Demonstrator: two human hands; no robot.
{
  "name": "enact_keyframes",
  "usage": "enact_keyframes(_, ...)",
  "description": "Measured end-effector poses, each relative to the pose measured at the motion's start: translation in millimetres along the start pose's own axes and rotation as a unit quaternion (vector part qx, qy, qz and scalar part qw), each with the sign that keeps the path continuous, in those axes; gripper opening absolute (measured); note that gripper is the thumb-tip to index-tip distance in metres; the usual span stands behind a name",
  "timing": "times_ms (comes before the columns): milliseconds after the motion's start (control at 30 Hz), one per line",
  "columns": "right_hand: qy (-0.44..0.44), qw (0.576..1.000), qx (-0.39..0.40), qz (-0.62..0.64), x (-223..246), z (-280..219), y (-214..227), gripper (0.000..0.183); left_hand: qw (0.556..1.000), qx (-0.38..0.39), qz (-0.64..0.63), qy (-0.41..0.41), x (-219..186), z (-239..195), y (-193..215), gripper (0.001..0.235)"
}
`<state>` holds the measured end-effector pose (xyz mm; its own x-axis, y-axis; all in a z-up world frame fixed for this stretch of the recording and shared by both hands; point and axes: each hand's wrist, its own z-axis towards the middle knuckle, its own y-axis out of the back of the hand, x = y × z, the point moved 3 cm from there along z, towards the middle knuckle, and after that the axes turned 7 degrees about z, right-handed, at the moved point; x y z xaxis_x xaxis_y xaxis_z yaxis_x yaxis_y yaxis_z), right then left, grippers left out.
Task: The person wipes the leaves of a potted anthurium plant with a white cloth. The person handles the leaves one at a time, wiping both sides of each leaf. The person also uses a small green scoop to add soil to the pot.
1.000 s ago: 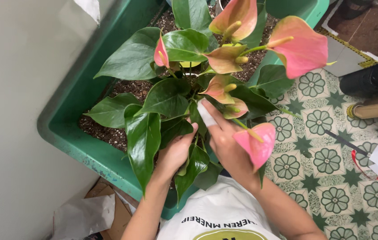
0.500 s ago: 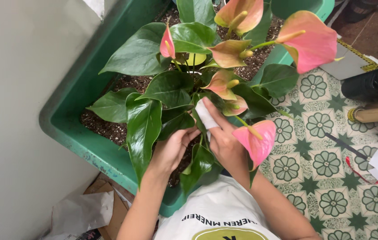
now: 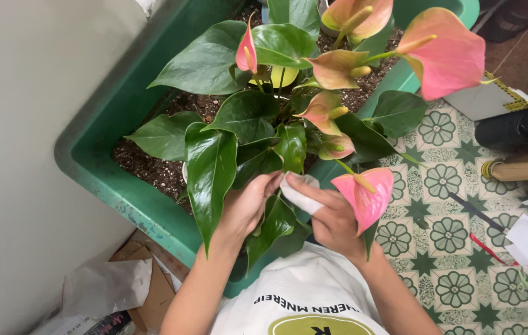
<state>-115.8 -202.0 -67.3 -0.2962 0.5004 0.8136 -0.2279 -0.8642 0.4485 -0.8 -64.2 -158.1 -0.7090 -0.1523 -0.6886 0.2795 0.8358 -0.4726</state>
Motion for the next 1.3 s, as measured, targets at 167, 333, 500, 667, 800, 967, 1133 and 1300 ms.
enact_keyframes(167,-0.005,0.995,-0.096,0.010,15,8,16,0.055,0.999,0.043,-0.002,-0.033,5,4,-3,0.034)
enact_keyframes(333,-0.071,0.988,-0.082,-0.107,24,38,9,0.066,0.999,0.008,0.029,-0.017,17,9,4,0.029)
enact_keyframes(500,-0.069,0.991,-0.076,-0.083,19,30,4,0.067,1.000,0.009,0.016,-0.001,18,11,5,0.029)
enact_keyframes(667,-0.078,0.991,-0.098,-0.054,-6,-16,1,0.056,0.998,0.050,0.018,-0.015,-6,2,-14,0.034)
enact_keyframes(800,-0.191,0.963,-0.187,-0.027,-31,-65,7,0.047,0.987,-0.012,0.155,-0.034,-29,-20,-19,0.032)
enact_keyframes(967,-0.260,0.945,-0.164,-0.114,-52,-106,19,0.019,0.959,-0.013,0.250,-0.132,-44,-40,-20,0.031)
enact_keyframes(1133,-0.217,0.954,-0.188,-0.091,-54,-135,29,0.025,0.921,0.009,0.334,-0.202,-47,-52,-17,0.032)
enact_keyframes(1300,-0.322,0.897,-0.287,0.094,-79,-171,32,0.023,0.958,0.036,0.203,-0.200,-39,-72,4,0.027)
